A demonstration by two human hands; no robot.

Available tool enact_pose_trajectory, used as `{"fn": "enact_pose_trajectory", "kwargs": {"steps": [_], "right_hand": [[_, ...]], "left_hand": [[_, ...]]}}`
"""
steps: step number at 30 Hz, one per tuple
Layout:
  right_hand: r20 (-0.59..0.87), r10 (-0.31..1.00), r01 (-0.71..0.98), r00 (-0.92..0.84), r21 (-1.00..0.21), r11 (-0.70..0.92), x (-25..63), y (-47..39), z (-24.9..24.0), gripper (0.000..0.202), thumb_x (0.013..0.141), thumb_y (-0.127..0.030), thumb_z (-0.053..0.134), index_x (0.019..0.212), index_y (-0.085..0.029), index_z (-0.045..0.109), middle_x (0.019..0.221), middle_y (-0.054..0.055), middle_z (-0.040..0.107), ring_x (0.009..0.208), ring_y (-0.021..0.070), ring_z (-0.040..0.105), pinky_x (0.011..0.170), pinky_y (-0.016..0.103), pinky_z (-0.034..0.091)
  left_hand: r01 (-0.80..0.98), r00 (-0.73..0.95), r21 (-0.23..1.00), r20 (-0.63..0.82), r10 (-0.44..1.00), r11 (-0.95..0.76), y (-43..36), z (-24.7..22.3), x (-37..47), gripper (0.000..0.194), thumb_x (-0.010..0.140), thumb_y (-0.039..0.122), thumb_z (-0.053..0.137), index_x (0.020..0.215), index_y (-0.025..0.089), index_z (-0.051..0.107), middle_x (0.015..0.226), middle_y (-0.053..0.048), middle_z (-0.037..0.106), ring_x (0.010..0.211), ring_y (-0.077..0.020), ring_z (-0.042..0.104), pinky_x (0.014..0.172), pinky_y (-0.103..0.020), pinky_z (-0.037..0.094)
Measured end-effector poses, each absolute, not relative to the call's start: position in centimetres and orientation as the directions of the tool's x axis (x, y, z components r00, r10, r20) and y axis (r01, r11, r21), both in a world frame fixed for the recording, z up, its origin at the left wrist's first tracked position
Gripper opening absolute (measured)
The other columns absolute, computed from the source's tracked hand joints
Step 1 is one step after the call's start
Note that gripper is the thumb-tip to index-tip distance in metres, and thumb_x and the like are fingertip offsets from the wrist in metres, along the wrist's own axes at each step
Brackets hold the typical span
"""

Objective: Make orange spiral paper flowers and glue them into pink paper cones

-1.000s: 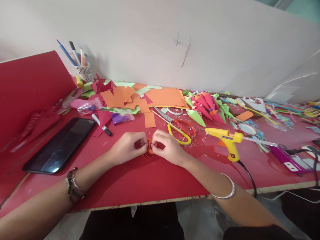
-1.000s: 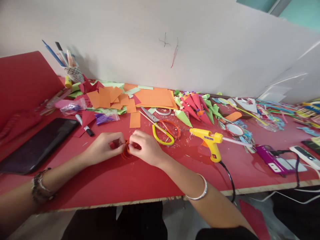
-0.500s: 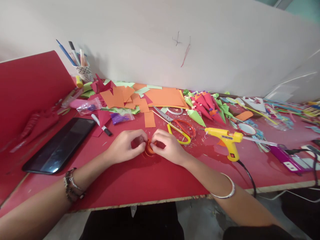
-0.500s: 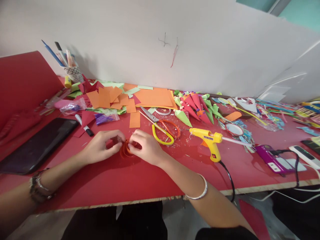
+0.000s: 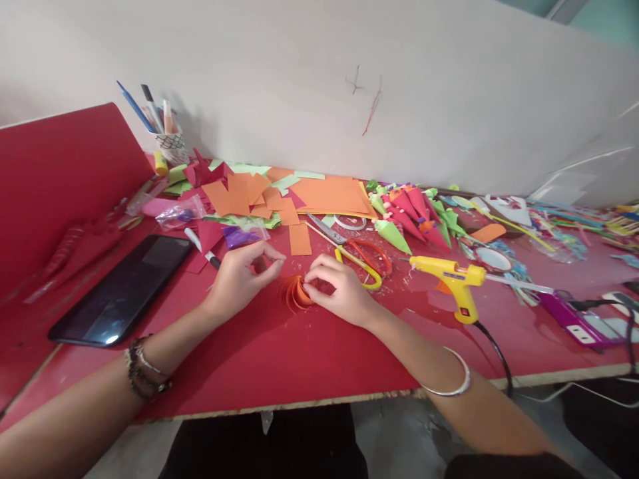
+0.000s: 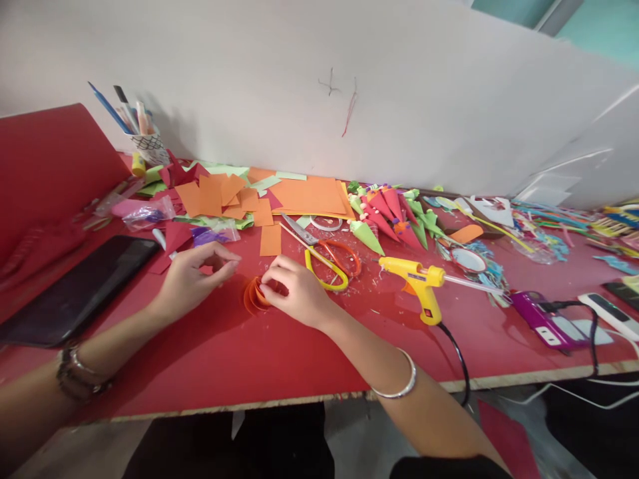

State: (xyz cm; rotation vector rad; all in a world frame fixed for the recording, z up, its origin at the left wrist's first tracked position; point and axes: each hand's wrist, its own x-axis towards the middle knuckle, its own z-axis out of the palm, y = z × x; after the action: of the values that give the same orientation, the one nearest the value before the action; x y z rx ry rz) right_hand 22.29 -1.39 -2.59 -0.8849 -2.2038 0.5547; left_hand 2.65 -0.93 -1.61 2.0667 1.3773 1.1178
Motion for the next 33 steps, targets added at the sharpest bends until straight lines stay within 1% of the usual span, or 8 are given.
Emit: {"fn": "enact_pose_trajectory", "kwargs": {"steps": [6,10,14,18,20,22,26,33], "right_hand": [[0.46,0.764,0.438,-0.452,-0.632,0.639,22.37,-1.35,-2.27,0.014,0.081,-0.02,0.043,0.067,-0.019,0.045,0.068,-0.001,0.045,0.061,0.0105,0.044,0.057,0.024,0.038],[0.475,0.789,0.46,-0.39,-0.641,0.614,22.51,-1.26,-2.14,0.017,0.083,-0.023,0.041,0.067,-0.019,0.043,0.067,-0.001,0.044,0.061,0.0103,0.043,0.057,0.024,0.037],[0.387,0.807,0.474,-0.446,-0.663,0.58,22.84,-1.23,-2.06,0.01,0.08,-0.029,0.048,0.081,-0.02,0.047,0.075,0.0,0.048,0.065,0.0112,0.047,0.06,0.025,0.041],[0.214,0.771,0.527,-0.599,-0.62,0.581,22.95,-1.45,-2.1,0.059,0.066,-0.046,0.064,0.115,-0.023,0.039,0.107,0.007,0.05,0.089,0.0188,0.052,0.073,0.032,0.045],[0.171,0.749,0.555,-0.64,-0.57,0.605,22.83,-1.6,-2.18,0.066,0.065,-0.046,0.065,0.12,-0.024,0.036,0.114,0.009,0.048,0.1,0.0225,0.05,0.081,0.036,0.044],[0.15,0.744,0.584,-0.651,-0.528,0.617,22.63,-1.74,-2.26,0.062,0.068,-0.042,0.063,0.12,-0.023,0.037,0.113,0.009,0.049,0.101,0.0232,0.05,0.083,0.038,0.043],[0.143,0.732,0.6,-0.666,-0.481,0.639,22.32,-1.87,-2.21,0.04,0.075,-0.036,0.058,0.11,-0.02,0.046,0.104,0.007,0.051,0.092,0.0191,0.054,0.077,0.033,0.047],[0.29,0.647,0.554,-0.705,-0.345,0.758,22.35,-1.65,-2.14,0.027,0.081,-0.025,0.052,0.106,-0.016,0.05,0.102,0.008,0.051,0.094,0.0179,0.052,0.08,0.03,0.047]], "left_hand": [[0.53,0.172,0.735,0.395,0.902,-0.423,-0.88,-1.57,2.53,0.011,0.078,0.025,0.051,0.074,0.016,0.055,0.059,0.002,0.057,0.047,-0.0067,0.048,0.046,-0.018,0.038],[0.496,0.202,0.746,0.398,0.895,-0.444,-1.01,-1.26,2.53,0.016,0.082,0.025,0.044,0.072,0.015,0.053,0.064,0.001,0.059,0.047,-0.0062,0.048,0.045,-0.017,0.037],[0.519,0.252,0.739,0.349,0.903,-0.43,-1.08,-1.23,2.34,0.032,0.087,0.027,0.036,0.064,0.015,0.054,0.051,0.003,0.055,0.043,-0.0063,0.046,0.046,-0.018,0.036],[0.536,0.34,0.719,0.296,0.893,-0.443,-0.78,-1.69,2.01,0.045,0.09,0.031,0.027,0.059,0.014,0.055,0.046,0.003,0.052,0.044,-0.0073,0.049,0.049,-0.019,0.036],[0.549,0.383,0.694,0.287,0.878,-0.466,-0.62,-1.91,1.94,0.042,0.09,0.032,0.027,0.067,0.014,0.056,0.051,0.003,0.053,0.048,-0.0079,0.05,0.051,-0.019,0.037],[0.559,0.397,0.681,0.281,0.874,-0.473,-0.56,-2.04,1.93,0.039,0.09,0.034,0.027,0.073,0.014,0.056,0.055,0.003,0.053,0.049,-0.008,0.049,0.051,-0.019,0.036],[0.553,0.38,0.697,0.277,0.882,-0.457,-0.71,-2.01,2.0,0.036,0.09,0.036,0.026,0.08,0.015,0.054,0.059,0.003,0.051,0.05,-0.0082,0.047,0.051,-0.02,0.036],[0.546,0.347,0.706,0.3,0.888,-0.452,-0.58,-2.08,2.21,0.03,0.09,0.037,0.028,0.097,0.016,0.048,0.077,-0.001,0.054,0.064,-0.012,0.051,0.058,-0.022,0.04]]}}
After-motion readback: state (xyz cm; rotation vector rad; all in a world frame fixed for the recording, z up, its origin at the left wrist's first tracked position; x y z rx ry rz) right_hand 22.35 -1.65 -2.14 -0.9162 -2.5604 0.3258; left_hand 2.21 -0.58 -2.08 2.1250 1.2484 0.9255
